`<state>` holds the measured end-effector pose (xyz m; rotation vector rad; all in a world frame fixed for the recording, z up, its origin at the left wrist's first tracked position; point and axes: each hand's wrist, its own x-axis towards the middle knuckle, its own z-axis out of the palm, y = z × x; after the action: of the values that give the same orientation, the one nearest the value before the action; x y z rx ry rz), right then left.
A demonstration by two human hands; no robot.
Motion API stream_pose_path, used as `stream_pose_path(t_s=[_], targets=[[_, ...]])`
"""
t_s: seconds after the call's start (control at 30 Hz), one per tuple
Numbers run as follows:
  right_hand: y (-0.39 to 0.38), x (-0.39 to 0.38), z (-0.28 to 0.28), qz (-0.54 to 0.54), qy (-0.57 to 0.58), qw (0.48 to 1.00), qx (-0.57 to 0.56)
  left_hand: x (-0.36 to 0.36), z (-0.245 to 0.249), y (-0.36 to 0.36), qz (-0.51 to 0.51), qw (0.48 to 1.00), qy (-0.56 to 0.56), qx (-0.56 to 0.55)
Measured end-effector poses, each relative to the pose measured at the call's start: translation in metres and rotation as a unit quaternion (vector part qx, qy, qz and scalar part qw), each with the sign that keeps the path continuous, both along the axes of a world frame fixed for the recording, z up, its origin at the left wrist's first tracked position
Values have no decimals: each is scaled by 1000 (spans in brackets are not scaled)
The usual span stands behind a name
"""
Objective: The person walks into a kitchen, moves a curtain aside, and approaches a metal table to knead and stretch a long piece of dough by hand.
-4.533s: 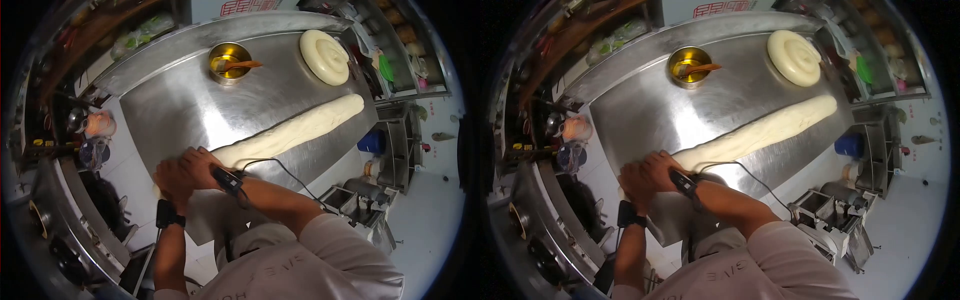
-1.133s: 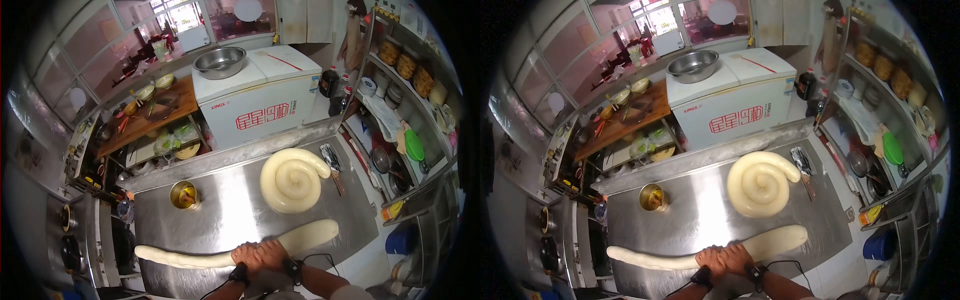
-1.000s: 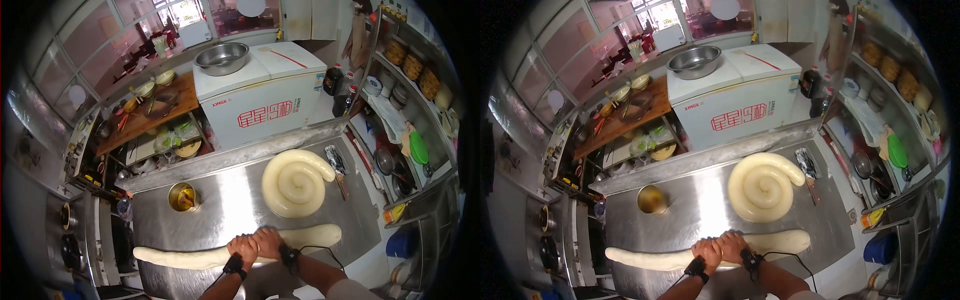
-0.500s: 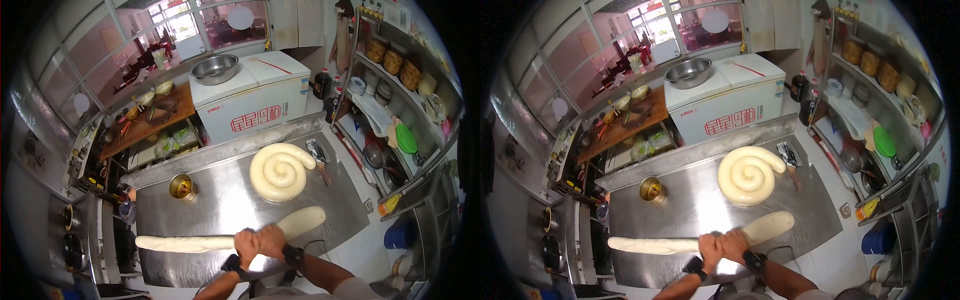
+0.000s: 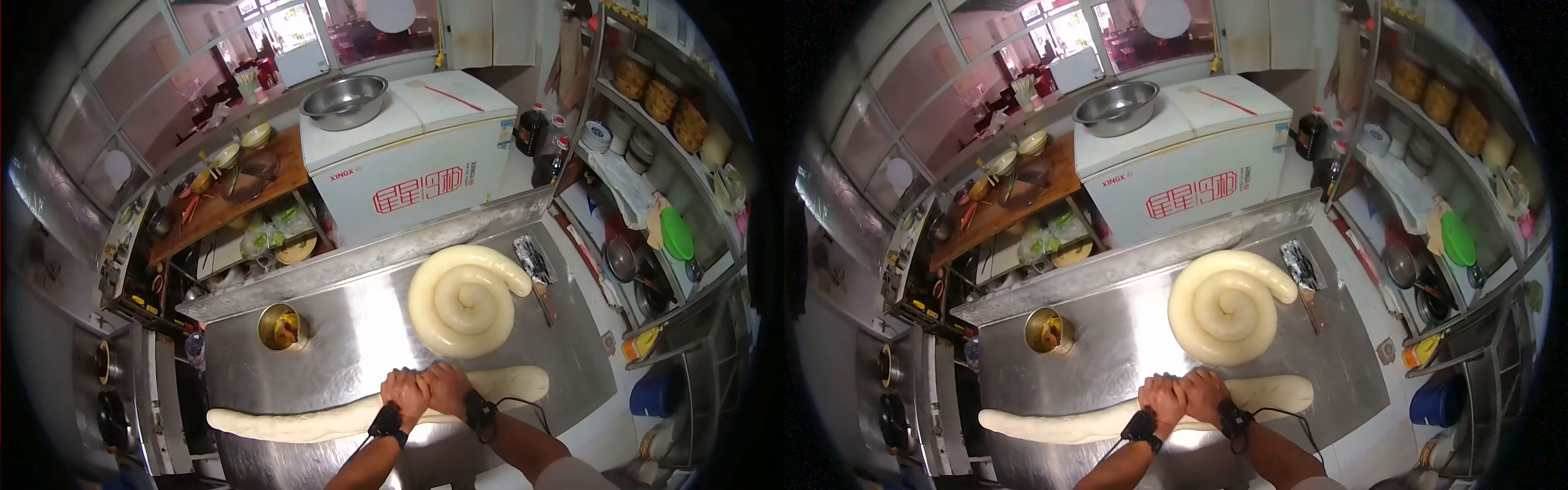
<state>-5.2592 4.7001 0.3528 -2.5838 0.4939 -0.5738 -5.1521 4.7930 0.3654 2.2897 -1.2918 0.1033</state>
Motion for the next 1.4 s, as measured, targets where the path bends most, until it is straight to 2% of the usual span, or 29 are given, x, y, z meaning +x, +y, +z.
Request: stream_pose_path(t_s=[0.07, 0.13, 0.2, 0.23, 0.27, 0.33, 0.4, 0.47, 0.5, 0.57, 0.6, 0.67, 0.7, 0.73, 0.77, 0.8, 0.9, 0.97, 1.0, 1.07, 1.1, 1.13, 1.2, 1.23, 1.27, 1.33, 1.4], targets=[[-9, 8, 7, -7, -15, 999, -34, 11, -3, -14, 18, 1000, -5, -5], [-13, 15, 2, -27, -40, 999, -11, 14, -5, -17, -3, 1000, -8, 8], [4, 0, 23, -57, -39, 998, -9, -4, -3, 2, -30, 1000, -5, 7], [16, -17, 57, -19, 115, 993, -3, -12, 0, 12, -54, 998, -8, 6], [26, -28, 76, 22, 265, 964, 5, -23, 4, 24, -59, 998, -8, 12], [46, -70, 71, 57, 252, 966, 2, -59, 9, 55, -57, 998, 37, 4], [69, -112, 84, 61, 126, 988, -59, -102, 13, 82, -53, 992, -18, -117], [87, -139, 48, 41, 26, 998, -44, -129, 15, 90, -51, 989, -56, -130], [92, -142, 34, 41, 27, 998, -45, -127, 15, 81, -51, 988, -56, -131], [89, -137, 19, -8, 24, 988, -152, -114, 12, 63, -66, 992, -45, -99], [78, -130, 7, -7, 26, 989, -148, -107, 9, 57, -72, 994, -38, -79], [48, -106, 5, -7, -43, 992, -116, -96, 3, 44, -82, 996, -22, -36], [39, -97, 5, -6, -39, 994, -103, -87, -2, 35, -64, 997, -48, 4], [25, -87, 12, 8, 5, 999, -43, -78, -1, 23, -49, 998, -40, 31], [9, -77, 17, 24, 50, 998, 13, -71, 5, 7, -26, 999, -8, 42], [-2, -68, 19, 29, 52, 998, 17, -66, 11, -5, -3, 998, 23, 52], [-28, -46, 10, 40, 92, 995, 28, -40, -3, -33, -10, 1000, 7, -14], [-37, -37, -8, 14, 93, 994, 56, -32, -7, -46, 11, 1000, 3, -9], [-41, -32, -7, 9, 89, 995, 48, -29, -8, -52, 15, 1000, 0, -17], [-28, -36, 5, -38, 5, 999, -3, -34, -4, -42, -39, 998, 2, 49], [-19, -43, 12, -57, -20, 997, -48, -41, 0, -32, -59, 998, 1, 25], [-10, -57, 24, -64, -13, 997, -40, -54, 3, -16, -80, 997, 4, 10], [15, -92, 55, 19, 225, 974, -11, -81, 14, 15, -97, 994, 8, -43], [28, -112, 64, 23, 198, 980, -25, -97, 12, 33, -111, 990, 45, -79], [42, -133, 68, 24, 175, 984, -37, -122, 6, 54, -71, 995, 44, -51], [62, -166, 58, 12, 27, 998, -56, -151, 2, 70, -91, 987, 3, -133], [71, -178, 50, -7, 20, 999, -43, -169, -8, 78, -68, 996, -7, -51]])
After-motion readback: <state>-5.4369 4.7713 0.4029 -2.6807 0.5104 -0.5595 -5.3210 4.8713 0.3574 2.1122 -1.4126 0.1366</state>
